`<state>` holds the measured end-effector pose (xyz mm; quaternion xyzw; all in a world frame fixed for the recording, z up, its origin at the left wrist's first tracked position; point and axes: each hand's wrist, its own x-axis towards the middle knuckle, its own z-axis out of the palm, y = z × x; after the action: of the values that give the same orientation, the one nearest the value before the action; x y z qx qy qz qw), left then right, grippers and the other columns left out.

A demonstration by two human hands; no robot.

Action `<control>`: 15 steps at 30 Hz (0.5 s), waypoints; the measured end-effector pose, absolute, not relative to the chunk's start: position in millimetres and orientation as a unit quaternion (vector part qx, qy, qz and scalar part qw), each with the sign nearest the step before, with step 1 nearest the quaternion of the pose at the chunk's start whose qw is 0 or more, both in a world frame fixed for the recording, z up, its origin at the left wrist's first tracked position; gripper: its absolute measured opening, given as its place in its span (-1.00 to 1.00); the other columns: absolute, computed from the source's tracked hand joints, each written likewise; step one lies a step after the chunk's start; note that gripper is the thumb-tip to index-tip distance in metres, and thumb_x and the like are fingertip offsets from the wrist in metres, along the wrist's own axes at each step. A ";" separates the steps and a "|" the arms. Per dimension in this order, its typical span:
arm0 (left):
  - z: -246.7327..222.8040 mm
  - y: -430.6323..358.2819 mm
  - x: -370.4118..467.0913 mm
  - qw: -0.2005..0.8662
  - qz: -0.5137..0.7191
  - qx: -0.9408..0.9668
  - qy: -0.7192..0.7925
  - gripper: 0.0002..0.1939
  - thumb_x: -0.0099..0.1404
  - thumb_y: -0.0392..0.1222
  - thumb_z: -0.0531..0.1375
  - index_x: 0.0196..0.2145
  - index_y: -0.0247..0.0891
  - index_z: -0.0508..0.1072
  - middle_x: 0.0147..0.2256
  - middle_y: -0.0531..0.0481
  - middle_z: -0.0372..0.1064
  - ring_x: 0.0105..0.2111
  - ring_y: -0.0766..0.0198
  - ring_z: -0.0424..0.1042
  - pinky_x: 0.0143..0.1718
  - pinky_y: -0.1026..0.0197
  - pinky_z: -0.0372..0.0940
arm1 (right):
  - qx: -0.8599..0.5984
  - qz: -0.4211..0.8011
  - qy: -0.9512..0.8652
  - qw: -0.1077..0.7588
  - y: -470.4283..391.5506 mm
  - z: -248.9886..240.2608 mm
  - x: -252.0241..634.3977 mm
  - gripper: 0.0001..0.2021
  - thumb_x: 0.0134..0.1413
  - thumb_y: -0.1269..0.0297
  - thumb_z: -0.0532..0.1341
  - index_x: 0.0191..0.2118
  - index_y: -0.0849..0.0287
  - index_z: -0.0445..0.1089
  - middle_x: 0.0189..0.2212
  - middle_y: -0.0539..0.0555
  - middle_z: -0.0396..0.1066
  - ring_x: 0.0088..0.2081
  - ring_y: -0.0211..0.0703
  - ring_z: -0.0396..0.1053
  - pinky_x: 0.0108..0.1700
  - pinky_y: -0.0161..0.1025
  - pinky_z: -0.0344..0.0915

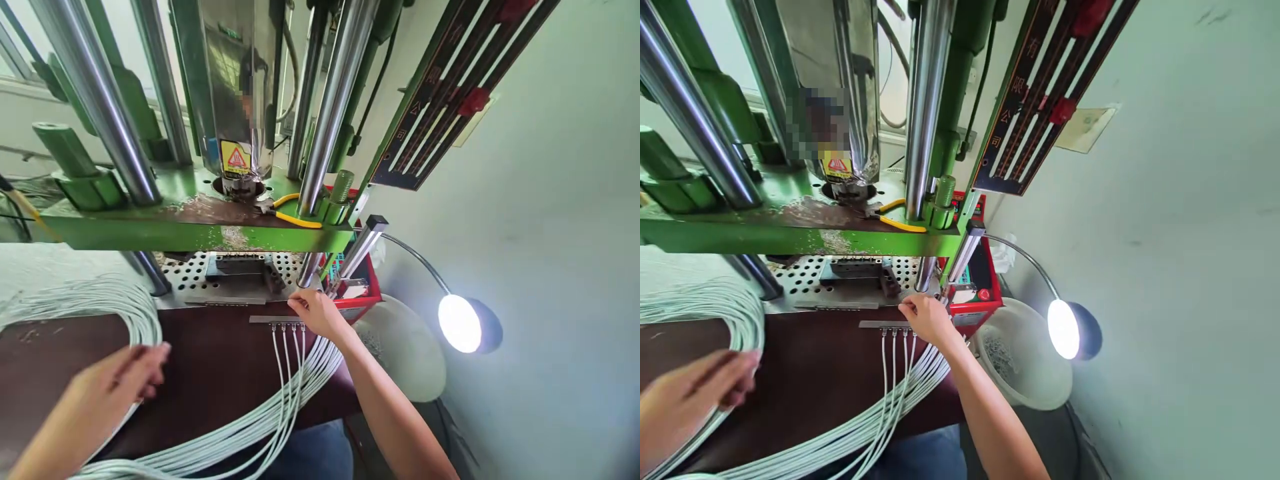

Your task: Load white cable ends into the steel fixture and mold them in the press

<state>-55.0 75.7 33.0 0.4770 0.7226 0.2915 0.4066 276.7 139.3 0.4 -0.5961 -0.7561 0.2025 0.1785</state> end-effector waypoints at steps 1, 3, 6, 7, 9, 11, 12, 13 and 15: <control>29.9 62.0 -31.1 0.481 0.247 0.515 0.665 -0.56 -0.07 0.27 0.30 -0.58 -0.20 0.47 -0.63 0.07 0.40 -0.55 0.20 0.34 -0.42 0.22 0.21 | -0.590 0.202 -0.763 0.168 134.8 0.7 280.4 -0.83 0.23 0.28 0.14 -0.15 0.12 0.47 -0.22 0.03 0.51 -0.20 -0.17 0.45 -0.13 -0.27 0.31; 24.3 40.4 14.4 0.520 0.212 0.575 0.595 -0.60 0.04 0.20 0.27 -0.63 -0.19 0.42 -0.69 0.09 0.28 -0.60 0.28 0.23 -0.52 0.28 0.11 | -0.574 0.200 -0.779 0.154 127.1 -0.8 282.1 -0.85 0.16 0.33 0.20 -0.17 0.13 0.48 -0.21 0.05 0.50 -0.16 -0.14 0.43 -0.08 -0.25 0.30; 15.3 30.0 59.9 0.523 0.214 0.609 0.557 -0.66 0.10 0.06 0.26 -0.66 -0.19 0.38 -0.70 0.11 0.21 -0.63 0.33 0.13 -0.56 0.30 0.02 | -0.557 0.192 -0.795 0.146 121.2 -7.9 275.4 -0.83 0.08 0.39 0.23 -0.17 0.17 0.47 -0.18 0.12 0.46 -0.06 -0.06 0.36 0.04 -0.15 0.25; 12.4 31.7 67.6 0.521 0.227 0.604 0.559 -0.69 0.11 0.03 0.27 -0.63 -0.19 0.39 -0.68 0.10 0.24 -0.63 0.33 0.14 -0.55 0.30 0.04 | -0.555 0.190 -0.797 0.147 120.7 -10.7 272.7 -0.83 0.09 0.40 0.22 -0.17 0.19 0.46 -0.17 0.15 0.44 -0.04 -0.03 0.34 0.07 -0.12 0.23; 7.9 38.6 75.4 0.523 0.264 0.571 0.575 -0.78 0.10 -0.01 0.27 -0.52 -0.19 0.44 -0.61 0.08 0.32 -0.59 0.30 0.22 -0.52 0.30 0.12 | -0.553 0.190 -0.798 0.150 121.0 -14.7 268.9 -0.87 0.12 0.41 0.19 -0.20 0.22 0.43 -0.17 0.19 0.42 -0.03 0.00 0.32 0.08 -0.07 0.22; 7.3 46.0 79.1 0.542 0.305 0.518 0.587 -0.76 0.07 -0.02 0.30 -0.36 -0.21 0.47 -0.50 0.03 0.42 -0.53 0.25 0.33 -0.45 0.26 0.23 | -0.550 0.195 -0.797 0.158 122.3 -15.1 267.9 -0.89 0.14 0.41 0.18 -0.20 0.23 0.40 -0.18 0.20 0.41 -0.04 0.00 0.32 0.06 -0.07 0.23; 8.8 48.3 81.2 0.560 0.327 0.486 0.586 -0.68 0.05 -0.02 0.32 -0.26 -0.23 0.46 -0.44 0.00 0.45 -0.47 0.21 0.38 -0.40 0.24 0.28 | -0.549 0.199 -0.795 0.165 123.1 -13.5 268.2 -0.89 0.16 0.40 0.17 -0.19 0.23 0.38 -0.18 0.18 0.41 -0.06 -0.02 0.34 0.03 -0.09 0.24; 11.3 49.5 84.0 0.583 0.346 0.452 0.580 -0.60 0.03 -0.01 0.33 -0.19 -0.24 0.45 -0.39 -0.03 0.48 -0.41 0.18 0.43 -0.35 0.21 0.32 | -0.547 0.204 -0.793 0.172 124.0 -10.7 268.7 -0.88 0.18 0.39 0.16 -0.16 0.22 0.36 -0.18 0.16 0.41 -0.08 -0.05 0.36 0.00 -0.11 0.26; 18.0 48.0 91.7 0.643 0.366 0.385 0.552 -0.53 0.03 -0.01 0.35 -0.12 -0.25 0.43 -0.34 -0.05 0.50 -0.31 0.13 0.47 -0.27 0.18 0.36 | -0.539 0.215 -0.791 0.192 126.4 -1.9 269.3 -0.85 0.23 0.36 0.12 -0.10 0.18 0.31 -0.16 0.11 0.42 -0.12 -0.12 0.38 -0.06 -0.18 0.28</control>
<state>91.7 48.0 18.0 0.3846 0.5521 0.3657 0.6431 269.3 126.4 -1.9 -0.5388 -0.7914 0.2153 0.1924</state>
